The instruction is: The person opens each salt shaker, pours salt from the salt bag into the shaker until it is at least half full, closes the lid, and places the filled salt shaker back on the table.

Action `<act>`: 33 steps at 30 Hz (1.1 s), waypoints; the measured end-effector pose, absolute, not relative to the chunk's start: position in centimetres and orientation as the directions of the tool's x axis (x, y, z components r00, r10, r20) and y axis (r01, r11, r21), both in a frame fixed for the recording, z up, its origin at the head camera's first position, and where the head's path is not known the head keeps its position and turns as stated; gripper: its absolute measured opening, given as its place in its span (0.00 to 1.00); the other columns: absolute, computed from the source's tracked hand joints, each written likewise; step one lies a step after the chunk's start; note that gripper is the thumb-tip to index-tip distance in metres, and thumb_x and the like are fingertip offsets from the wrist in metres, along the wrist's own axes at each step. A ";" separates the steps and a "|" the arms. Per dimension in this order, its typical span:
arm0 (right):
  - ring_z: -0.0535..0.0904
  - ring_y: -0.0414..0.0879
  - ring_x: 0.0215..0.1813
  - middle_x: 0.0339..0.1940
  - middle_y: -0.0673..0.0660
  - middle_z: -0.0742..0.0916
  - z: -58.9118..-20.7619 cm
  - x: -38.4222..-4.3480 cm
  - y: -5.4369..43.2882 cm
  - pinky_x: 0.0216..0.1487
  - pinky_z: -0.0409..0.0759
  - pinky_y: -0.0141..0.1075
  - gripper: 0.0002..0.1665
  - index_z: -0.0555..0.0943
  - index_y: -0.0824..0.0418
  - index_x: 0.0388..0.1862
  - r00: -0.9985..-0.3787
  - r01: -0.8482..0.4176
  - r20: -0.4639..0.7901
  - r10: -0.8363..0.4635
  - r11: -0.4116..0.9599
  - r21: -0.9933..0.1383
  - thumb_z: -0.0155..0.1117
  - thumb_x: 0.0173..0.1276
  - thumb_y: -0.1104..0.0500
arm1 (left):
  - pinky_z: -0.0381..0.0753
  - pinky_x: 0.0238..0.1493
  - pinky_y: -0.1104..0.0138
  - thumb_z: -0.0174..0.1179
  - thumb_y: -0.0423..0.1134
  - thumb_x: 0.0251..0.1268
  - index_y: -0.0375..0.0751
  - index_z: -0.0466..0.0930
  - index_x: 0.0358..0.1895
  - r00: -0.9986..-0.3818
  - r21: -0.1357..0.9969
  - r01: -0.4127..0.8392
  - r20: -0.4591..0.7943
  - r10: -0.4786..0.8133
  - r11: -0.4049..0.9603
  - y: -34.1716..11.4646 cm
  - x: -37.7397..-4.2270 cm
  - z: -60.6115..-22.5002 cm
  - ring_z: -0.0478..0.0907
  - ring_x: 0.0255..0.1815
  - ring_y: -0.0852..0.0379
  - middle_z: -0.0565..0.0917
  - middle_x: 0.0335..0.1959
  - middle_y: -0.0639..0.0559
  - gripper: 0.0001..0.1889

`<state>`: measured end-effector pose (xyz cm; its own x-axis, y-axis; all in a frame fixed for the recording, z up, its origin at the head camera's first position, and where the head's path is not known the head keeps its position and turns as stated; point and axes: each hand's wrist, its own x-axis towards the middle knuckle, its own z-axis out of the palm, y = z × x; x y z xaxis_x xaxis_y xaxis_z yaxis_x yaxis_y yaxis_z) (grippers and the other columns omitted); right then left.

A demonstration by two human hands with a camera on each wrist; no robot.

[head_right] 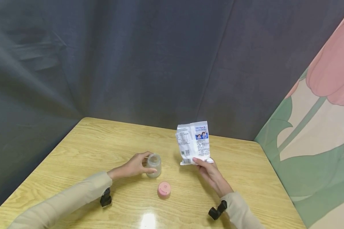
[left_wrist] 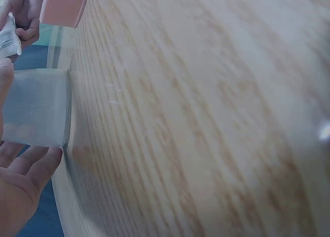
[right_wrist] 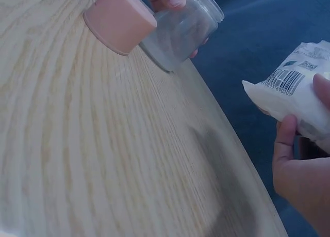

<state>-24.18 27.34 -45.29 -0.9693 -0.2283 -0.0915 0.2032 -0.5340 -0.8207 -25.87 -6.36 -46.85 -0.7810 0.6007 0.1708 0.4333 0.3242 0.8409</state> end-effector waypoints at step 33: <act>0.79 0.49 0.59 0.57 0.53 0.84 -45.2 -23.7 26.5 0.64 0.74 0.46 0.30 0.79 0.52 0.57 -0.905 0.156 0.082 -0.417 -0.504 -0.849 0.46 0.70 0.80 | 0.80 0.56 0.61 0.71 0.45 0.61 0.32 0.72 0.64 -0.785 0.837 0.437 0.177 0.594 0.329 -6.3 -25.9 -46.9 0.80 0.57 0.47 0.80 0.56 0.42 0.32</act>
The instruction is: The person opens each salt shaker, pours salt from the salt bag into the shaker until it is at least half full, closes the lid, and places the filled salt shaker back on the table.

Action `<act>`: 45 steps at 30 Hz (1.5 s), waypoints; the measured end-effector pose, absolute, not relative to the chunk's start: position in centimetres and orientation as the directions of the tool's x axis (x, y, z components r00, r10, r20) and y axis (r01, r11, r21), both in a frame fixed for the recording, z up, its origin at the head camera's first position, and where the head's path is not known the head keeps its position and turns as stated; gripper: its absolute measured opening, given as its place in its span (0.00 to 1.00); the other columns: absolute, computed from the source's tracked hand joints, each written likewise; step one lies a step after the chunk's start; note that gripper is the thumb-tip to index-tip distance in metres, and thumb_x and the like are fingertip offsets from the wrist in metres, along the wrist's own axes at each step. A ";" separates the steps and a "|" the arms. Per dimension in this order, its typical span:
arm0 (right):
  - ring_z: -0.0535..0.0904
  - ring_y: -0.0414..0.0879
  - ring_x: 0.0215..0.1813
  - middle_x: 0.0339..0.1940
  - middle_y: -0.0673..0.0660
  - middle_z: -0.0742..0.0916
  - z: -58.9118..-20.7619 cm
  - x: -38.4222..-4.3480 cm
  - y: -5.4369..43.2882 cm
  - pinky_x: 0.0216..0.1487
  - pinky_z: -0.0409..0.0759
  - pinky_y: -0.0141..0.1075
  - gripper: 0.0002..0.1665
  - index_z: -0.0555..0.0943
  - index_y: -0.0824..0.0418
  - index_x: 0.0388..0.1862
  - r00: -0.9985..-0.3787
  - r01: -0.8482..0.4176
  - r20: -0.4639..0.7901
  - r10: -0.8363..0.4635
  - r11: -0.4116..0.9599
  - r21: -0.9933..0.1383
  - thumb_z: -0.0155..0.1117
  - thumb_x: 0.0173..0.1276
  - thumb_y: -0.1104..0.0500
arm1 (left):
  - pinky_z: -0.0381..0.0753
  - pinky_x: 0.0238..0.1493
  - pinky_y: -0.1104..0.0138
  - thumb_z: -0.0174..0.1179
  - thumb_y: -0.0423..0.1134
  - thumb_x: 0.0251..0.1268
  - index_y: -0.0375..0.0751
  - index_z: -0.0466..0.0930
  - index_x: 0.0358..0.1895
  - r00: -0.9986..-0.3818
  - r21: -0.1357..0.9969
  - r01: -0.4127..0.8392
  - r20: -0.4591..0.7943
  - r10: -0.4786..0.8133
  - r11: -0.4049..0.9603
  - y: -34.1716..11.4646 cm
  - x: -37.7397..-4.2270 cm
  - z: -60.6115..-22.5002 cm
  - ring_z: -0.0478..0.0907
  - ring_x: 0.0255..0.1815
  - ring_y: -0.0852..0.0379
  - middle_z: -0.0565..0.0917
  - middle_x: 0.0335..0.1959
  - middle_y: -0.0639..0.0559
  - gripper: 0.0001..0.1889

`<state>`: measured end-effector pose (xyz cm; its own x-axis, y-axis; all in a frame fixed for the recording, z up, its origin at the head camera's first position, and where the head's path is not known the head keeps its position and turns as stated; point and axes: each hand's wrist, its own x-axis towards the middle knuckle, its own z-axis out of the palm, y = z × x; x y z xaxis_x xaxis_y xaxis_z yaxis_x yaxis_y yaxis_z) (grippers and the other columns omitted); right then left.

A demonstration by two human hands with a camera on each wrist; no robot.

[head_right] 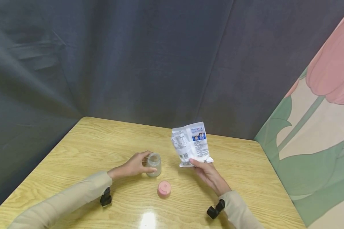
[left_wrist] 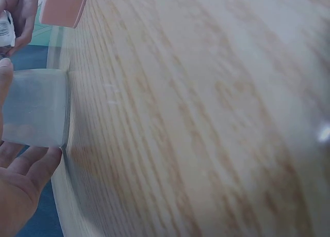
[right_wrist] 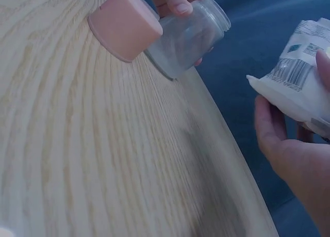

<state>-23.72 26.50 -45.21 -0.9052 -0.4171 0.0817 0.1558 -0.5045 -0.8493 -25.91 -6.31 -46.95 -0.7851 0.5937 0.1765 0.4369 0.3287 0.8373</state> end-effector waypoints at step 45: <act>0.82 0.55 0.56 0.58 0.54 0.83 -45.1 -23.4 25.0 0.60 0.74 0.61 0.31 0.71 0.46 0.65 -0.918 0.067 0.082 -0.387 -0.355 -0.933 0.55 0.70 0.74 | 0.80 0.57 0.59 0.72 0.44 0.60 0.32 0.73 0.62 -0.788 0.831 0.449 0.195 0.584 0.329 -6.1 -25.9 -47.1 0.80 0.57 0.47 0.82 0.55 0.42 0.31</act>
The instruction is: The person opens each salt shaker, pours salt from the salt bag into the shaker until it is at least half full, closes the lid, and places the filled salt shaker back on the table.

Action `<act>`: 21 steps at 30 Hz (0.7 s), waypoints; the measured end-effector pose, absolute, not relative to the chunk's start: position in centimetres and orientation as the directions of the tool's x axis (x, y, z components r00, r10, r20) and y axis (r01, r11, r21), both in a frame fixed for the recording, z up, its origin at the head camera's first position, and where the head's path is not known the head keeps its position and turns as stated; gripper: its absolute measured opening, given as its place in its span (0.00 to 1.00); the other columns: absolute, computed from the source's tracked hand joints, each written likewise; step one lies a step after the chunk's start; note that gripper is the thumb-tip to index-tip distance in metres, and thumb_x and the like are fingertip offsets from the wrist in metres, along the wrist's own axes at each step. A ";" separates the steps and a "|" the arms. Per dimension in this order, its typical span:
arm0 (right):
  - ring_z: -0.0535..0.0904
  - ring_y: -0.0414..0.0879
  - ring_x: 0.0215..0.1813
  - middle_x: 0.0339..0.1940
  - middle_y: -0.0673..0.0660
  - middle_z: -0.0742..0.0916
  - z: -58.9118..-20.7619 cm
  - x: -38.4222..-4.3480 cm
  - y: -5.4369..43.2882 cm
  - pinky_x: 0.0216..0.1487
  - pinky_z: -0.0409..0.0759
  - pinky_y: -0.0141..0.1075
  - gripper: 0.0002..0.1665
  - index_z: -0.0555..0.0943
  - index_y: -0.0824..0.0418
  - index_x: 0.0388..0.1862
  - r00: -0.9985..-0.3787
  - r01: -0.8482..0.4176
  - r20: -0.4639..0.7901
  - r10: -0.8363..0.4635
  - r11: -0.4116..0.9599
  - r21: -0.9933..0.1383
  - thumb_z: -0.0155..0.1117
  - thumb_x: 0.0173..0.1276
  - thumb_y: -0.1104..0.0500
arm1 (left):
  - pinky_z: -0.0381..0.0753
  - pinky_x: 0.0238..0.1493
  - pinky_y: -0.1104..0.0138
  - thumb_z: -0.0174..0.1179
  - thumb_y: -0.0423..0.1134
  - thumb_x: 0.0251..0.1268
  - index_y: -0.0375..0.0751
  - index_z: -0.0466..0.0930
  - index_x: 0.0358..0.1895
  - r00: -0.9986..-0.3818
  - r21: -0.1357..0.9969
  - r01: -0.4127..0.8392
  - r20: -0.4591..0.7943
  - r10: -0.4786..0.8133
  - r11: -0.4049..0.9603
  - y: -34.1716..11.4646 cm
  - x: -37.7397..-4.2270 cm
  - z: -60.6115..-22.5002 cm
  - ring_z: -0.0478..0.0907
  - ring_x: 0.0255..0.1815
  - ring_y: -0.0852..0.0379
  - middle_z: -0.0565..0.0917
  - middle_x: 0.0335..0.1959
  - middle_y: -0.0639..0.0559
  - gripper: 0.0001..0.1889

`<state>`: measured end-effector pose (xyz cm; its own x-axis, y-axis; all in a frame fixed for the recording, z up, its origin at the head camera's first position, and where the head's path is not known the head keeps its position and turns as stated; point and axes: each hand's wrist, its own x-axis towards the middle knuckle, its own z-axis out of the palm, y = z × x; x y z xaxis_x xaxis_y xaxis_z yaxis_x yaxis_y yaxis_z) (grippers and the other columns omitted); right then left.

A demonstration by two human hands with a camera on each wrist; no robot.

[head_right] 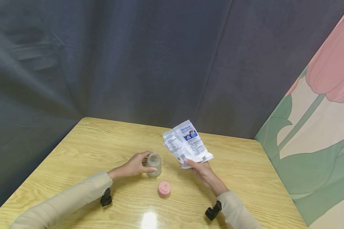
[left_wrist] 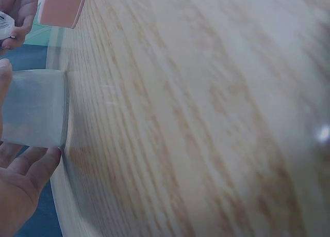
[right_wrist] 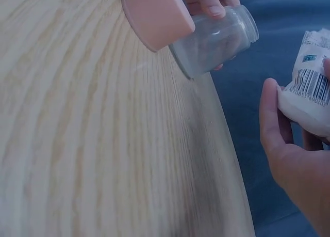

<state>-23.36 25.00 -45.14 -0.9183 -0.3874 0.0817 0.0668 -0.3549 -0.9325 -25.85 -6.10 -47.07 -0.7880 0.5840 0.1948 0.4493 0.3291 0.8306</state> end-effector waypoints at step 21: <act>0.82 0.52 0.55 0.58 0.54 0.84 -44.9 -23.5 24.5 0.49 0.84 0.45 0.33 0.71 0.49 0.66 -0.923 -0.009 0.117 -0.367 -0.285 -0.958 0.56 0.68 0.77 | 0.79 0.57 0.61 0.72 0.45 0.61 0.34 0.73 0.64 -0.787 0.828 0.450 0.191 0.586 0.334 -6.1 -26.0 -47.1 0.80 0.56 0.51 0.82 0.55 0.44 0.31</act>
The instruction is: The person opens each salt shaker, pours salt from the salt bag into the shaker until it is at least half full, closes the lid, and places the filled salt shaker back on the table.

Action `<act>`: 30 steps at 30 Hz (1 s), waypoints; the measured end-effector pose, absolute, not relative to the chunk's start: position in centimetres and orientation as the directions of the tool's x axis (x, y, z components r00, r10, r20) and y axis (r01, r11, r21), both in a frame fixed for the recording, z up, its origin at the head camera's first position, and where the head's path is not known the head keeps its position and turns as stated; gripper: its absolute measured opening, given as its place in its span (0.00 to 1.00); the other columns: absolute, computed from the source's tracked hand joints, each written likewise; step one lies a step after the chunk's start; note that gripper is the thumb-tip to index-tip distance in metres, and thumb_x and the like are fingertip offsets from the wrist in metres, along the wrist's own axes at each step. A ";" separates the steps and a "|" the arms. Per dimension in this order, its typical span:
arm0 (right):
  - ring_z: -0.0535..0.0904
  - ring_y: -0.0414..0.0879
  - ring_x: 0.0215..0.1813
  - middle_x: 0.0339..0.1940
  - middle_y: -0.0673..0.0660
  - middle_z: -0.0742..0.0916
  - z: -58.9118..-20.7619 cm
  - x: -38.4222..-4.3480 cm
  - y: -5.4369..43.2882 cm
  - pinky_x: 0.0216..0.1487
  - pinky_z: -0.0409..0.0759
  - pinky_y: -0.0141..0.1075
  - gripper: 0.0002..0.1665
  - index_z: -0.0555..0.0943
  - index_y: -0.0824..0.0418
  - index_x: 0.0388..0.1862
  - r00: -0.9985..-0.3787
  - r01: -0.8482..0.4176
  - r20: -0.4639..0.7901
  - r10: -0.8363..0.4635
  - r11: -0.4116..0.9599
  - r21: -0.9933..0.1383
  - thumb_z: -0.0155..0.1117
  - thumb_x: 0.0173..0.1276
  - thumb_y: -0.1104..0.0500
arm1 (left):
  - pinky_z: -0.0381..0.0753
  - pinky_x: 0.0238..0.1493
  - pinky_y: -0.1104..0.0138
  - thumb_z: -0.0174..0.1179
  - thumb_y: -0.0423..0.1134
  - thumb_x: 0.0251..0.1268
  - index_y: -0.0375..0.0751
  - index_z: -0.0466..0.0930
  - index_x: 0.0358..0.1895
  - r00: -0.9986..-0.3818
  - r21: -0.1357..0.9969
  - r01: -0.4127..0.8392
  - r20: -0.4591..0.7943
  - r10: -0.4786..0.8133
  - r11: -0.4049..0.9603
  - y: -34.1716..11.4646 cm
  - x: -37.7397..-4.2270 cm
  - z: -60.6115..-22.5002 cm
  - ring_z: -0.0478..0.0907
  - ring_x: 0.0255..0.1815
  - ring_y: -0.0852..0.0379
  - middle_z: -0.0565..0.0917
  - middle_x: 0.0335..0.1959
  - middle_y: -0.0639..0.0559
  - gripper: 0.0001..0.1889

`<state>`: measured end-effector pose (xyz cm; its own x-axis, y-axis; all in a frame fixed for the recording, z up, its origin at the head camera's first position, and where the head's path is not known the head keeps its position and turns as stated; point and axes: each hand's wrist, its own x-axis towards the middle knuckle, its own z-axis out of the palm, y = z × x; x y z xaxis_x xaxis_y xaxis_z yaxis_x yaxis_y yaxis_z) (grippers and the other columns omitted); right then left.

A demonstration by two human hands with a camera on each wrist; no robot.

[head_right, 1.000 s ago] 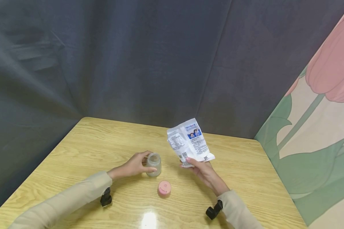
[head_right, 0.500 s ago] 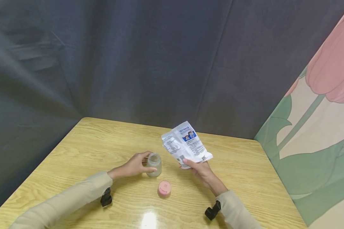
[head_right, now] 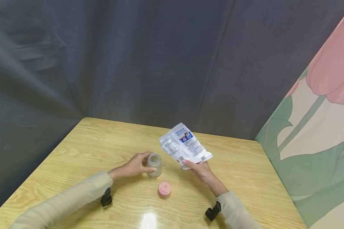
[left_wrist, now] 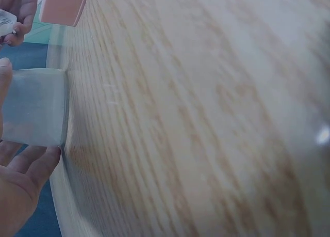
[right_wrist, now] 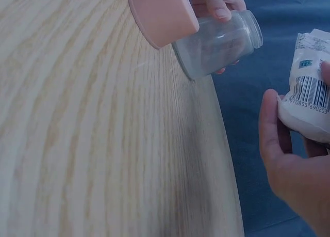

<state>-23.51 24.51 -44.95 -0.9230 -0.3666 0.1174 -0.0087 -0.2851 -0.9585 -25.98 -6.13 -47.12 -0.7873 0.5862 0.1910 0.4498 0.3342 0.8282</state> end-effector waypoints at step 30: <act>0.85 0.50 0.50 0.53 0.54 0.86 -44.5 -23.1 23.8 0.42 0.86 0.40 0.30 0.76 0.50 0.62 -0.927 -0.073 0.133 -0.351 -0.180 -0.981 0.61 0.66 0.76 | 0.79 0.57 0.63 0.72 0.45 0.61 0.37 0.74 0.63 -0.788 0.838 0.437 0.182 0.588 0.327 -6.0 -26.2 -47.4 0.80 0.57 0.51 0.82 0.55 0.47 0.30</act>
